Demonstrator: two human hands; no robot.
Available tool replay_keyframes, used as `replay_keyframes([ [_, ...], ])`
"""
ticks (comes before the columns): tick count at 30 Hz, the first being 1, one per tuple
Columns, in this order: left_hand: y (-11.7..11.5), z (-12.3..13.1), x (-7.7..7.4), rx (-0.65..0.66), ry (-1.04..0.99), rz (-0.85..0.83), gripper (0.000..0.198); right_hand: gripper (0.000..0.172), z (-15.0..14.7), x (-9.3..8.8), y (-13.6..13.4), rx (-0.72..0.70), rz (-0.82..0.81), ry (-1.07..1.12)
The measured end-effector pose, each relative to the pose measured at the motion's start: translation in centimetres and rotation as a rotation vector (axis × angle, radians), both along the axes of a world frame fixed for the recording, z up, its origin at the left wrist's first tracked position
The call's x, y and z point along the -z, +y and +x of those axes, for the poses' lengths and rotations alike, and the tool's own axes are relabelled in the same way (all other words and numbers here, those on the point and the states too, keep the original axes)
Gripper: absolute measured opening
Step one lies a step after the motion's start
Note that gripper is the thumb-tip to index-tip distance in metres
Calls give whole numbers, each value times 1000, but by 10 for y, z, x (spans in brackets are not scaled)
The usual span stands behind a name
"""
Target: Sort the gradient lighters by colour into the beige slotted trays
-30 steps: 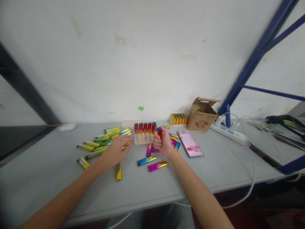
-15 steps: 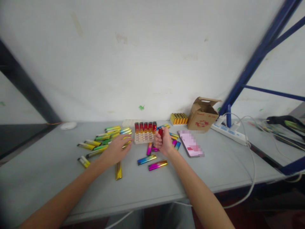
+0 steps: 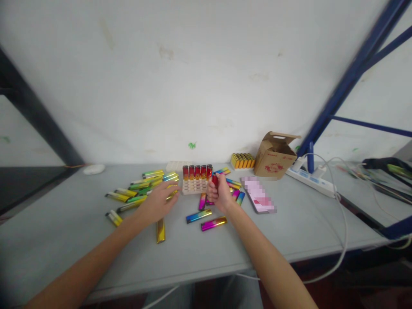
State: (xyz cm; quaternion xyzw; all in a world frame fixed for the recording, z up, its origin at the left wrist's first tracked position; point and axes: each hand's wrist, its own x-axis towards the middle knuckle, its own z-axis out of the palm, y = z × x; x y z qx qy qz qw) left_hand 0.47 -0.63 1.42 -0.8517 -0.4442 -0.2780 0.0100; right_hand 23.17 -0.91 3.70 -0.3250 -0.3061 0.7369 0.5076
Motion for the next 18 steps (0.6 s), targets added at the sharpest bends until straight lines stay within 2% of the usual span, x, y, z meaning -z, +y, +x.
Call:
replay_keyframes([
  [7,-1,-1,-2,19,-13,0,28,41,0,0,-1,28,-17,-13],
  [18,-2,0,-1,2,-7,-3,26,40,3,1,2,-19,1,6],
])
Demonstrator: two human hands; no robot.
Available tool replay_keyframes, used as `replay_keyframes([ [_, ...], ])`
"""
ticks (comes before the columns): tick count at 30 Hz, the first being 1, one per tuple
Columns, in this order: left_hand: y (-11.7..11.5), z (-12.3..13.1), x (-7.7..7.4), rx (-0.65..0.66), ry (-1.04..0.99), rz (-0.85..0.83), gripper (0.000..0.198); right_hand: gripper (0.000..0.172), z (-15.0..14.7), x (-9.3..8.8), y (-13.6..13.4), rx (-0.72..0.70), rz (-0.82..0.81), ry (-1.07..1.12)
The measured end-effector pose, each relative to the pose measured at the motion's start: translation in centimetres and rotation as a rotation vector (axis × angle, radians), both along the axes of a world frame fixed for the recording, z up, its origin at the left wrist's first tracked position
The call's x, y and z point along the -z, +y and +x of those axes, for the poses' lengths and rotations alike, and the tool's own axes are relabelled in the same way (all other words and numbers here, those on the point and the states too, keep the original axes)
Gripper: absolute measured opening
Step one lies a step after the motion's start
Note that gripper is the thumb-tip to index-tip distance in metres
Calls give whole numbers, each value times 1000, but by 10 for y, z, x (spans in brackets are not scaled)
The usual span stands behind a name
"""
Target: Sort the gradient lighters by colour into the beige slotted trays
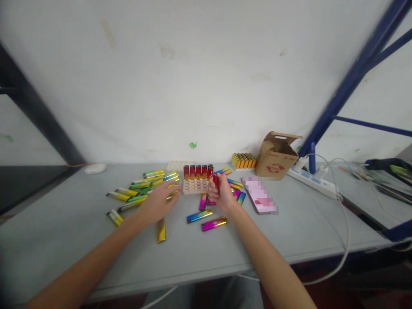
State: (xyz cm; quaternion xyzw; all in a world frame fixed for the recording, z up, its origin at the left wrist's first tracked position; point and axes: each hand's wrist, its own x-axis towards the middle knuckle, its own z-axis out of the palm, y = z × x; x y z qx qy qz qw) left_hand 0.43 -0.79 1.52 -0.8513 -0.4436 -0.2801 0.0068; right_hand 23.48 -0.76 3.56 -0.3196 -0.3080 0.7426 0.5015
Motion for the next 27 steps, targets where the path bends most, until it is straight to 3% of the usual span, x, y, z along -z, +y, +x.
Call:
replay_keyframes([
  [14,2,-1,3,1,13,-12,27,46,-1,0,0,-15,8,9],
  [19,2,0,4,-21,-29,-6,37,37,-3,0,-2,-11,96,41],
  [24,-2,0,6,-49,119,55,38,23,-4,5,1,107,134,-51],
  [27,-4,0,7,-48,192,48,39,31,-5,10,4,213,313,-241],
])
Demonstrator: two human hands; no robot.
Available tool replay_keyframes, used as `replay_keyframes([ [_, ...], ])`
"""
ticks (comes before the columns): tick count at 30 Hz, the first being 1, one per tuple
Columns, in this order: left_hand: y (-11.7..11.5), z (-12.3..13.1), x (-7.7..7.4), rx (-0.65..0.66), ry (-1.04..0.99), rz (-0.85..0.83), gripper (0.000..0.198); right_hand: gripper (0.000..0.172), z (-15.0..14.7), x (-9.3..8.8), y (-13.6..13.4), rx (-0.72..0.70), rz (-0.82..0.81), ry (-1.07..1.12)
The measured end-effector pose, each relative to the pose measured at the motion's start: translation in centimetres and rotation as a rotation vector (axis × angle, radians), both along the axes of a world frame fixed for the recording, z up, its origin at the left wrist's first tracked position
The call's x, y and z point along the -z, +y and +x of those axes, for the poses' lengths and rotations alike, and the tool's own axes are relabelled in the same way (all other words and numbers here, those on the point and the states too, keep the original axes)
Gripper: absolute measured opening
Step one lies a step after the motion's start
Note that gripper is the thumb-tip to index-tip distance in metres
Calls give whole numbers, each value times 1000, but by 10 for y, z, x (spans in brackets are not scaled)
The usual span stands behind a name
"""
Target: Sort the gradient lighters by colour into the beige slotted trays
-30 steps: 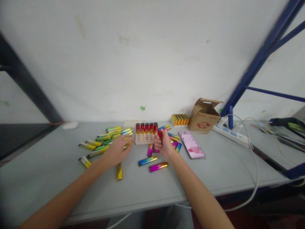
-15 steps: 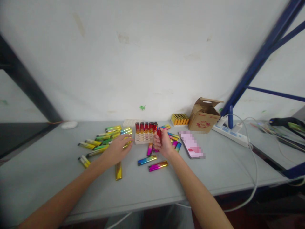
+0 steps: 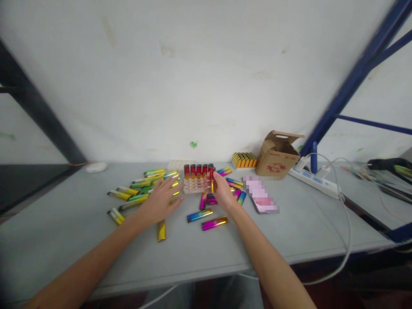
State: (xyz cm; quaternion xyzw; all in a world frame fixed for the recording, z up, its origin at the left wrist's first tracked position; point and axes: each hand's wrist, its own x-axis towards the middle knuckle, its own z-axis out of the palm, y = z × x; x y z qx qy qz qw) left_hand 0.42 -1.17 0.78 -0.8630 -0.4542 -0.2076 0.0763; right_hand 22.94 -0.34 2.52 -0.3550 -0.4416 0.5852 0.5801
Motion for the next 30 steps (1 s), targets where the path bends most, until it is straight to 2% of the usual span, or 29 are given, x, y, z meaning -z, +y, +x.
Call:
replay_keyframes([
  [5,-2,1,5,30,7,-24,41,27,4,2,2,309,450,-481],
  [9,-1,1,7,55,11,-24,41,21,12,2,1,357,616,-732],
  [13,-1,1,5,65,-14,-32,40,24,18,6,2,355,631,-868],
  [19,-4,3,1,64,-7,-64,40,18,19,16,10,371,671,-912],
  [25,-3,3,4,75,-10,-52,39,15,20,18,14,399,716,-973],
  [27,-3,3,5,79,-12,-54,39,20,19,19,14,404,678,-972],
  [30,-3,3,5,80,-6,-60,40,38,17,20,15,415,572,-927],
])
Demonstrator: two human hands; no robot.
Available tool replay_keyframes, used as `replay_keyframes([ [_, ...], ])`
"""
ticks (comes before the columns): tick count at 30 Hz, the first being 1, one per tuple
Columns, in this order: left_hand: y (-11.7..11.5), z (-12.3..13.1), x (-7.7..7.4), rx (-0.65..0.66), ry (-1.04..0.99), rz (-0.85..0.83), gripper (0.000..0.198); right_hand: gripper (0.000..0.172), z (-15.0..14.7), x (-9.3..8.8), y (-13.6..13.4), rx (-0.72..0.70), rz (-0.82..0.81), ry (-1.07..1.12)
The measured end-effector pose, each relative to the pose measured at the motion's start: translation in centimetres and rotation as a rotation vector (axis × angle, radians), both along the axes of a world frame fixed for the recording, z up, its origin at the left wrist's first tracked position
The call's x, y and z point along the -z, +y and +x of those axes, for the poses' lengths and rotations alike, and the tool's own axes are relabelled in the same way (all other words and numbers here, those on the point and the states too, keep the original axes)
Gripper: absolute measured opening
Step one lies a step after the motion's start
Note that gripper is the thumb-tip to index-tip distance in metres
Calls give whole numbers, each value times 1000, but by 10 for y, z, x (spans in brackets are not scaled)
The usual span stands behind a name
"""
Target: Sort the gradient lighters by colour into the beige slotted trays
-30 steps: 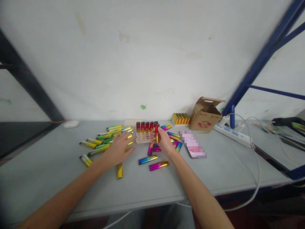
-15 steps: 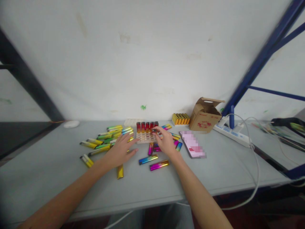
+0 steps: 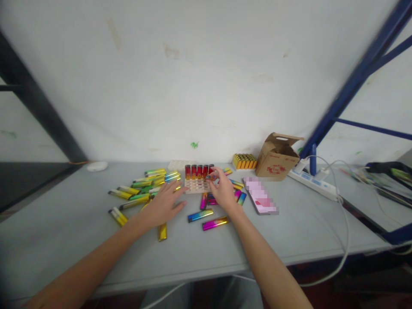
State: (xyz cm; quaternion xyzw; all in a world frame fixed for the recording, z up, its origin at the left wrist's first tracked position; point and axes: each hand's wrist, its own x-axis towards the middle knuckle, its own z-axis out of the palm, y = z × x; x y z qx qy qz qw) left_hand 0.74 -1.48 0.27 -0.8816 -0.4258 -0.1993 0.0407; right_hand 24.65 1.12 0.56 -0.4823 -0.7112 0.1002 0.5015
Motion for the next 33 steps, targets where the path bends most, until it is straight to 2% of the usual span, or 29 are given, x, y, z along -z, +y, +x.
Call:
replay_keyframes([
  [2,0,0,1,5,-8,-3,41,42,-1,1,1,37,-31,29],
  [8,0,1,3,10,-54,-8,40,22,-2,6,4,125,46,-74],
  [14,1,0,3,26,-41,1,40,21,-4,3,5,171,284,-159],
  [17,0,0,3,21,-50,-3,40,24,-3,1,5,235,344,-246],
  [27,0,1,4,-3,-50,-12,40,49,1,9,8,226,289,-435],
  [30,0,1,4,5,-52,-13,41,49,-1,9,6,218,268,-395],
  [33,0,0,2,12,-47,-26,45,41,0,6,6,231,267,-263],
])
